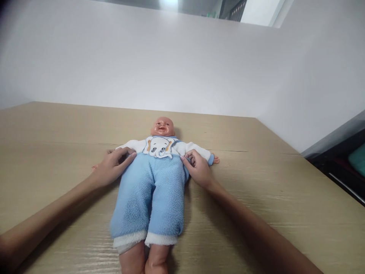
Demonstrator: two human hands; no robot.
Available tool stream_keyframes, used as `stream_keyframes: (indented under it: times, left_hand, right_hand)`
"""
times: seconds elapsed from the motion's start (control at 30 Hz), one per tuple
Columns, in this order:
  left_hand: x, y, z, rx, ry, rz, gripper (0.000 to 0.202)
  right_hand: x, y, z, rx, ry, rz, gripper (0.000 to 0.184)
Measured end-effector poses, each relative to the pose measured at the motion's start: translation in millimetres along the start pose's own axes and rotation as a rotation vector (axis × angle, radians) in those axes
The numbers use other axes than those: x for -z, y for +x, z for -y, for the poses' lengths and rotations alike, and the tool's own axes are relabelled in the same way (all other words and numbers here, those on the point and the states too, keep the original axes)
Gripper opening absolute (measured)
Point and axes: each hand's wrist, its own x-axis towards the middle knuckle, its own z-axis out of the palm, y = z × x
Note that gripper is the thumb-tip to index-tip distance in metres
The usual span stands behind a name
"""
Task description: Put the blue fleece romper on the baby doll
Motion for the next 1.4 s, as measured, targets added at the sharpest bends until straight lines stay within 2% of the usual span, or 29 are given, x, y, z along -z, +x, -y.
stream_keyframes:
  times: [0.07,0.13,0.2,0.3,0.37,0.47,0.53,0.6,0.63,0.7,0.77,0.83,0.9,0.97,1.07,1.13,1.2,1.27,1.3,1.33,1.4]
  left_hand:
    - [2.1,2,-2,0.030,-0.017,0.026,0.044]
    - [3.6,5,-5,0.047,-0.032,0.066,0.045]
    - [3.7,8,-5,0.054,-0.036,0.094,0.046]
    - [-0.3,13,-1,0.082,-0.005,0.068,0.044]
    - [-5.8,17,0,0.107,0.026,0.000,0.042]
    - [-14.3,27,-8,0.141,0.032,-0.179,0.035]
    - [-17.7,37,-24,0.122,0.001,-0.317,0.030]
    - [-20.1,48,-48,0.006,-0.036,-0.376,0.028]
    - [-21.8,55,-62,-0.093,-0.052,-0.360,0.027]
    - [-28.8,70,-91,-0.330,-0.051,-0.236,0.027]
    - [-41.5,85,-115,-0.494,-0.021,-0.095,0.035]
    - [-57.9,99,-131,-0.552,0.023,0.084,0.055]
    - [-73.4,110,-140,-0.532,0.117,0.224,0.073]
    - [-83.8,117,-143,-0.498,0.219,0.271,0.072]
    - [-88.8,118,-140,-0.507,0.274,0.224,0.050]
    - [-88.1,116,-136,-0.507,0.235,0.171,0.039]
    - [-86.5,113,-132,-0.476,0.147,0.112,0.037]
    - [-84.7,113,-126,-0.449,0.020,0.068,0.039]
    - [-83.8,113,-124,-0.440,-0.054,0.048,0.039]
    - [-82.8,114,-121,-0.430,-0.135,0.026,0.038]
    - [-81.1,115,-116,-0.414,-0.313,-0.016,0.035]
  right_hand:
    - [7,-8,2,0.124,-0.247,-0.066,0.019]
    - [20,-15,-2,0.252,-0.494,-0.137,0.015]
    - [35,-18,-14,0.302,-0.632,-0.207,0.027]
    - [56,-19,-36,0.270,-0.674,-0.245,0.050]
    - [65,-19,-48,0.211,-0.624,-0.220,0.059]
    - [72,-18,-54,0.152,-0.559,-0.154,0.054]
    - [75,-17,-50,0.164,-0.557,-0.139,0.048]
    - [76,-17,-43,0.170,-0.525,-0.164,0.046]
    - [75,-17,-40,0.155,-0.478,-0.186,0.047]
    - [72,-18,-34,0.075,-0.319,-0.232,0.052]
    - [67,-19,-29,-0.037,-0.112,-0.271,0.062]
    - [61,-19,-25,-0.116,0.076,-0.280,0.068]
    - [57,-19,-22,-0.137,0.220,-0.256,0.060]
    - [55,-19,-20,-0.131,0.317,-0.227,0.050]
    - [52,-19,-17,-0.131,0.396,-0.201,0.048]
    - [48,-20,-19,-0.129,0.428,-0.197,0.058]
    - [45,-22,-24,-0.138,0.396,-0.212,0.078]
    - [43,-25,-31,-0.134,0.230,-0.211,0.096]
    - [43,-26,-34,-0.112,0.106,-0.197,0.096]
    - [42,-27,-36,-0.072,-0.022,-0.165,0.088]
    - [40,-29,-37,0.051,-0.227,-0.073,0.060]
